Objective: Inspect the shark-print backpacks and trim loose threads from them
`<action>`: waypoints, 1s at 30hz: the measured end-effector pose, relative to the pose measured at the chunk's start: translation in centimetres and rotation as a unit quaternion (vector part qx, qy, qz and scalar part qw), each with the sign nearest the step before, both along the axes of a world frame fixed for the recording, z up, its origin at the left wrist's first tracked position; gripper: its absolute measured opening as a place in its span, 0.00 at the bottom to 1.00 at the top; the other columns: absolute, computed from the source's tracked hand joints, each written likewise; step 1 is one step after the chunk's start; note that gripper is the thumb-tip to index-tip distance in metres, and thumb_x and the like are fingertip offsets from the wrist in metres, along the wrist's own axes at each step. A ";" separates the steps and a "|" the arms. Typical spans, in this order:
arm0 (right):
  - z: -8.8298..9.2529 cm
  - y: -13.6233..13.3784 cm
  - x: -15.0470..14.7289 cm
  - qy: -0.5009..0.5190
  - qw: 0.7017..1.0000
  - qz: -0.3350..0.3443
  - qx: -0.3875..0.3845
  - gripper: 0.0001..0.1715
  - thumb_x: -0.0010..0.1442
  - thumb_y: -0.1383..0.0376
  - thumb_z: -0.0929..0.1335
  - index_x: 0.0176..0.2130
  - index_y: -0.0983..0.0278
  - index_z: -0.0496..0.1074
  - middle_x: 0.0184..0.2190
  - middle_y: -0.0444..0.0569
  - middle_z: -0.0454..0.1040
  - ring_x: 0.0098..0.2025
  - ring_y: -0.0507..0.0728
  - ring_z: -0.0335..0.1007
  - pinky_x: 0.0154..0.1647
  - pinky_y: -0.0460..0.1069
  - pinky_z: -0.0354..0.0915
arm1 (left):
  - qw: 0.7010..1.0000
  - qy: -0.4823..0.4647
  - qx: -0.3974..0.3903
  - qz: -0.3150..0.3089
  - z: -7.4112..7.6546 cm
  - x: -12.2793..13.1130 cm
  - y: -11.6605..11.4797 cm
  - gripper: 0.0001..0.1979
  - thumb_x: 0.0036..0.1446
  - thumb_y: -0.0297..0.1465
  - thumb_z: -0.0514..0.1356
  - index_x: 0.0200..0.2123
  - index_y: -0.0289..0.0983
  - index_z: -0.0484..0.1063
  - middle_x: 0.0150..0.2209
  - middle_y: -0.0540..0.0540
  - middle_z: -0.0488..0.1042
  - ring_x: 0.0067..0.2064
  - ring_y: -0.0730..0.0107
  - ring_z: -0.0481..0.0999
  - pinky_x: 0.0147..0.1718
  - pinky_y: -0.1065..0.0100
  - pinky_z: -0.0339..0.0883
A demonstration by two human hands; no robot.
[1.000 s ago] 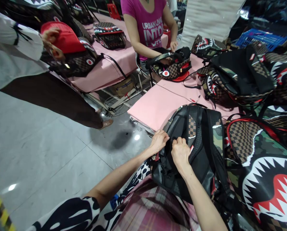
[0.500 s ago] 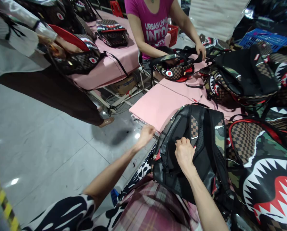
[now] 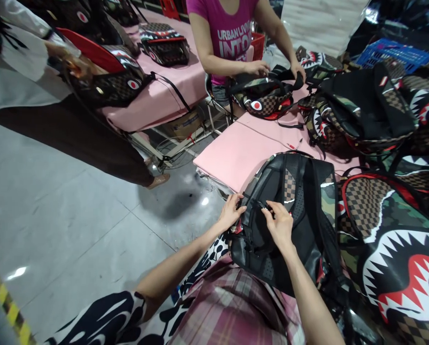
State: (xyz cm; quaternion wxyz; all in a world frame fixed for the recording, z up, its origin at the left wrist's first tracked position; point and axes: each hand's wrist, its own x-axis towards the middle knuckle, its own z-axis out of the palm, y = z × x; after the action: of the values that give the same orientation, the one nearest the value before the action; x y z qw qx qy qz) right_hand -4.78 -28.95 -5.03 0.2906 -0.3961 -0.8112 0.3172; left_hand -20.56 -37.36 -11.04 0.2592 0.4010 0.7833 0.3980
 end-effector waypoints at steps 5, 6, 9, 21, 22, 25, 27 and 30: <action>2.2 0.6 4.2 0.248 0.942 -0.141 -0.179 0.22 0.50 0.57 0.70 0.43 0.66 0.71 0.32 0.48 0.72 0.25 0.49 0.63 0.22 0.44 0.58 | 0.997 -0.015 0.044 -0.068 0.8 -1.5 -2.7 0.14 0.57 0.31 0.52 0.47 0.39 0.65 0.48 0.44 0.65 0.48 0.65 0.67 0.49 0.60 0.61; 2.4 0.3 5.8 0.268 0.933 -0.165 -0.174 0.23 0.47 0.58 0.71 0.43 0.65 0.71 0.31 0.47 0.71 0.26 0.48 0.62 0.21 0.43 0.56 | 0.993 -0.002 0.060 -0.103 1.3 -1.1 -3.7 0.15 0.58 0.33 0.52 0.48 0.39 0.64 0.50 0.43 0.65 0.51 0.64 0.65 0.51 0.59 0.59; 2.2 -1.7 10.3 0.286 0.916 -0.227 -0.165 0.26 0.42 0.62 0.74 0.42 0.64 0.71 0.29 0.43 0.66 0.25 0.46 0.59 0.20 0.41 0.52 | 0.966 0.064 0.073 -0.239 2.5 1.3 -6.3 0.27 0.52 0.41 0.59 0.54 0.40 0.60 0.54 0.41 0.62 0.57 0.58 0.58 0.55 0.56 0.53; -4.2 -11.5 18.1 0.243 0.877 -0.320 -0.263 0.20 0.49 0.54 0.70 0.32 0.69 0.73 0.17 0.37 0.54 0.19 0.45 0.46 0.17 0.43 0.43 | 0.968 -0.178 0.075 0.157 0.5 -2.5 -6.5 0.18 0.59 0.42 0.45 0.40 0.34 0.64 0.27 0.49 0.65 0.32 0.70 0.70 0.35 0.65 0.67; -4.6 -11.9 18.3 0.244 0.877 -0.319 -0.263 0.19 0.50 0.54 0.70 0.32 0.69 0.73 0.17 0.38 0.55 0.19 0.45 0.46 0.18 0.43 0.44 | 0.968 -0.146 0.091 0.182 0.7 -2.0 -7.3 0.19 0.59 0.42 0.45 0.42 0.35 0.63 0.32 0.46 0.67 0.37 0.69 0.70 0.38 0.65 0.66; -5.6 -12.8 18.4 0.245 0.880 -0.325 -0.245 0.19 0.50 0.53 0.70 0.28 0.69 0.71 0.17 0.38 0.57 0.19 0.46 0.48 0.19 0.44 0.45 | 0.985 0.027 0.133 0.109 1.2 0.9 -8.9 0.21 0.56 0.43 0.52 0.49 0.38 0.61 0.48 0.41 0.65 0.52 0.62 0.64 0.51 0.61 0.58; -6.0 -12.9 18.3 0.232 0.885 -0.335 -0.227 0.20 0.50 0.53 0.70 0.27 0.69 0.71 0.17 0.39 0.58 0.19 0.46 0.49 0.19 0.44 0.45 | 0.989 0.091 0.112 -0.016 1.1 2.4 -8.7 0.25 0.50 0.41 0.60 0.51 0.40 0.62 0.53 0.41 0.62 0.57 0.58 0.58 0.55 0.59 0.53; -6.5 -12.6 18.3 0.205 0.895 -0.335 -0.210 0.21 0.49 0.52 0.69 0.27 0.69 0.72 0.18 0.39 0.58 0.20 0.46 0.50 0.20 0.44 0.46 | 0.997 -0.011 0.042 -0.065 0.0 1.5 -7.0 0.22 0.48 0.36 0.61 0.47 0.38 0.67 0.47 0.42 0.69 0.51 0.58 0.66 0.48 0.59 0.60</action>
State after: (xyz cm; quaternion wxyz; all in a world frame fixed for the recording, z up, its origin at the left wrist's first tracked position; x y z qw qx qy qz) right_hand 13.55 -41.54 -11.49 0.4490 -0.6226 -0.4675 0.4384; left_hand -19.06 -44.37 -11.05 0.2762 0.4568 0.7354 0.4173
